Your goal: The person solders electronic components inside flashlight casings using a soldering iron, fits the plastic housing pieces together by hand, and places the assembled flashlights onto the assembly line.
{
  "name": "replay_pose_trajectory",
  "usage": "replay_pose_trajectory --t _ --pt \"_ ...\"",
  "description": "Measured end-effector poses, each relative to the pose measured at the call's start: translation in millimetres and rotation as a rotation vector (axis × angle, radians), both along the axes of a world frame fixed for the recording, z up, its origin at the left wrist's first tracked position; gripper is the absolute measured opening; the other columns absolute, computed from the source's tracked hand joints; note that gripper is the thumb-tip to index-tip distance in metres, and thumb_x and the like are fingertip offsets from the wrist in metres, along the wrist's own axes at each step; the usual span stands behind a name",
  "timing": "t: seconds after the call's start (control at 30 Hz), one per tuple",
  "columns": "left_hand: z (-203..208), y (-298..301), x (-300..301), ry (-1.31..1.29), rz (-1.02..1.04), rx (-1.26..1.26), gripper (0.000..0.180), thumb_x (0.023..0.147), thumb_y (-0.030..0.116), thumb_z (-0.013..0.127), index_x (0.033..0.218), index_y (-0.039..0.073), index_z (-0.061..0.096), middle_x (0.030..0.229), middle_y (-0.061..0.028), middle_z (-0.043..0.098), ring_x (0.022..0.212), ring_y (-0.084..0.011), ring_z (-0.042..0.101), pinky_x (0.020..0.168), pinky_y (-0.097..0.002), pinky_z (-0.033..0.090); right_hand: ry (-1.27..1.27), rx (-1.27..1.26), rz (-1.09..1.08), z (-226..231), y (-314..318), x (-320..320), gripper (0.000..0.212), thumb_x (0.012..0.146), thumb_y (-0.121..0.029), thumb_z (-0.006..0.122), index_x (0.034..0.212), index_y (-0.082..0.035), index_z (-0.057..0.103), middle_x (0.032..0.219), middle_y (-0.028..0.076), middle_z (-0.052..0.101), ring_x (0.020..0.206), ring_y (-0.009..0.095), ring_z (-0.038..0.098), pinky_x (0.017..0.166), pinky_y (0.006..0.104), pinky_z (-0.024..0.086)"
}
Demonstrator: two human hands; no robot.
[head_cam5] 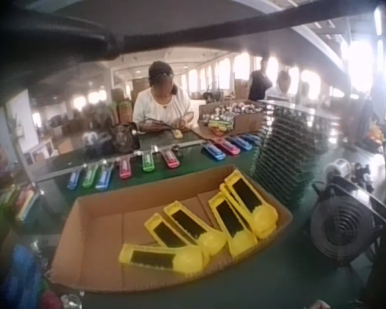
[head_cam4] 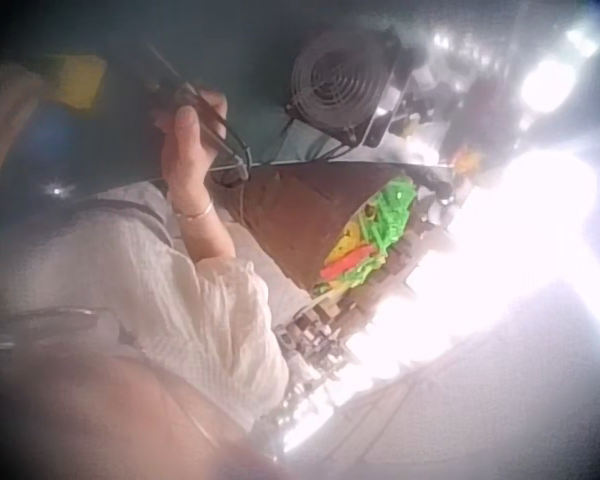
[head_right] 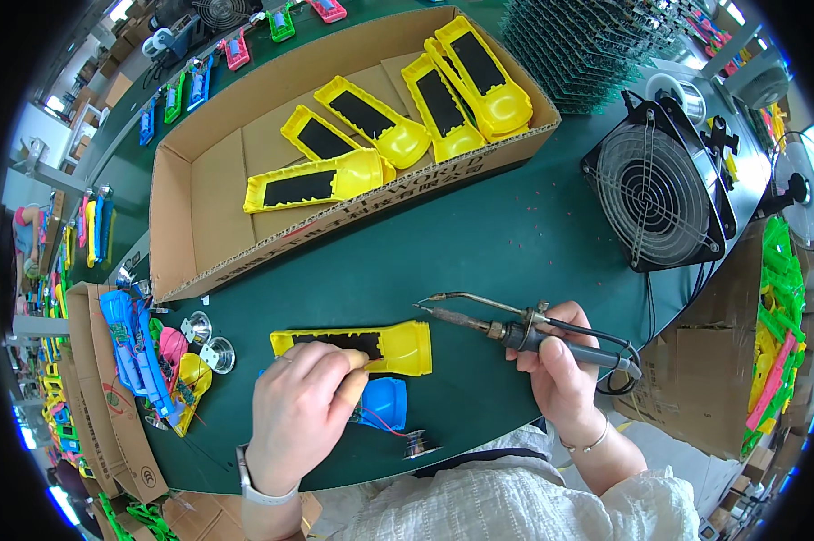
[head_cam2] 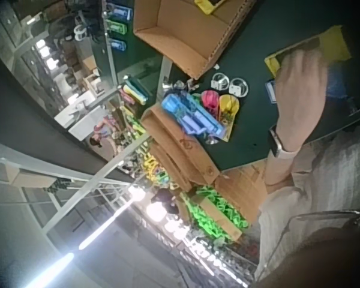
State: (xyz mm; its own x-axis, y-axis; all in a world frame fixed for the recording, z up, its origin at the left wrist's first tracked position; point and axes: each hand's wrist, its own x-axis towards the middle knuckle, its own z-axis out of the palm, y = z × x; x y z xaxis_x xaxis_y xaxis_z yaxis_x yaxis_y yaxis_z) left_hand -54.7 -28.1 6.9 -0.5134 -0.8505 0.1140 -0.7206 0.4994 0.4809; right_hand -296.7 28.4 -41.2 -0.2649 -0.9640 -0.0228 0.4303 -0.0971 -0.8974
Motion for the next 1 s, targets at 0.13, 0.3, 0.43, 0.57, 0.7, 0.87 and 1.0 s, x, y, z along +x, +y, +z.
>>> replay_pose_trajectory --t 0.13,0.3,0.43,0.57,0.7,0.87,1.0 --pt "9.3 0.2 37.8 0.128 -0.25 -0.059 0.045 0.06 0.038 0.076 0.091 0.009 0.06 0.092 -0.008 0.056 0.088 -0.0277 0.059 0.074 -0.0373 0.05 0.003 -0.014 -0.001 -0.1 2.0 -2.0 0.029 0.084 -0.026 0.06 0.089 -0.004 0.042 0.067 0.006 0.055 0.066 0.014 0.054 0.069 0.0284 0.046" --pt "-20.4 25.0 78.9 -0.055 -0.197 -0.214 0.038 0.066 0.021 0.073 0.099 0.013 0.056 0.101 -0.0097 0.052 0.094 -0.0298 0.057 0.072 -0.0362 0.052 0.002 0.026 -0.016 5.5 1.4 3.0 0.03 0.084 -0.027 0.06 0.09 -0.004 0.042 0.066 0.005 0.055 0.066 0.012 0.053 0.069 0.0281 0.045" --pt "-32.4 36.2 54.3 -0.051 -0.076 -0.339 0.039 0.064 0.015 0.075 0.096 0.009 0.053 0.1 -0.0103 0.05 0.084 -0.0294 0.057 0.069 -0.0376 0.051 0.037 0.005 -0.033 5.5 3.9 9.0 0.03 0.084 -0.028 0.06 0.09 -0.004 0.042 0.066 0.004 0.055 0.064 0.012 0.052 0.068 0.028 0.045" --pt "-31.3 43.0 48.8 -0.003 -0.188 -0.558 0.027 0.07 0.014 0.068 0.095 0.019 0.058 0.101 0.0005 0.053 0.089 -0.0172 0.051 0.063 -0.0265 0.045 0.019 0.012 -0.009 6.6 18.0 19.6 0.033 0.082 -0.029 0.063 0.089 -0.004 0.042 0.066 0.007 0.055 0.062 0.013 0.054 0.065 0.0282 0.047" --pt "-29.9 33.6 40.1 0.051 -0.325 -0.413 0.018 0.071 0.013 0.066 0.087 0.018 0.061 0.091 0.005 0.059 0.08 -0.0119 0.051 0.061 -0.0234 0.041 -0.014 0.059 0.029 6.9 30.9 23.3 0.037 0.079 -0.029 0.067 0.087 -0.005 0.041 0.066 0.008 0.055 0.061 0.014 0.055 0.063 0.0266 0.047" --pt "-29.3 35.0 21.4 0.304 -0.042 -0.173 0.019 0.062 0.006 0.073 0.076 0.01 0.061 0.073 0.0006 0.062 0.068 -0.0176 0.052 0.058 -0.0272 0.042 -0.094 0.066 0.075 4.2 39.9 27.1 0.038 0.077 -0.029 0.069 0.088 -0.004 0.043 0.072 0.009 0.056 0.06 0.012 0.055 0.056 0.0221 0.045" --pt "-23.4 41.0 14.3 0.257 0.055 -0.096 0.019 0.061 0.003 0.072 0.075 0.007 0.06 0.08 -0.0051 0.054 0.071 -0.0194 0.048 0.058 -0.0286 0.041 -0.09 0.102 0.107 5.4 41.8 26.6 0.038 0.077 -0.029 0.07 0.089 -0.003 0.044 0.073 0.009 0.056 0.06 0.011 0.056 0.055 0.0212 0.045"
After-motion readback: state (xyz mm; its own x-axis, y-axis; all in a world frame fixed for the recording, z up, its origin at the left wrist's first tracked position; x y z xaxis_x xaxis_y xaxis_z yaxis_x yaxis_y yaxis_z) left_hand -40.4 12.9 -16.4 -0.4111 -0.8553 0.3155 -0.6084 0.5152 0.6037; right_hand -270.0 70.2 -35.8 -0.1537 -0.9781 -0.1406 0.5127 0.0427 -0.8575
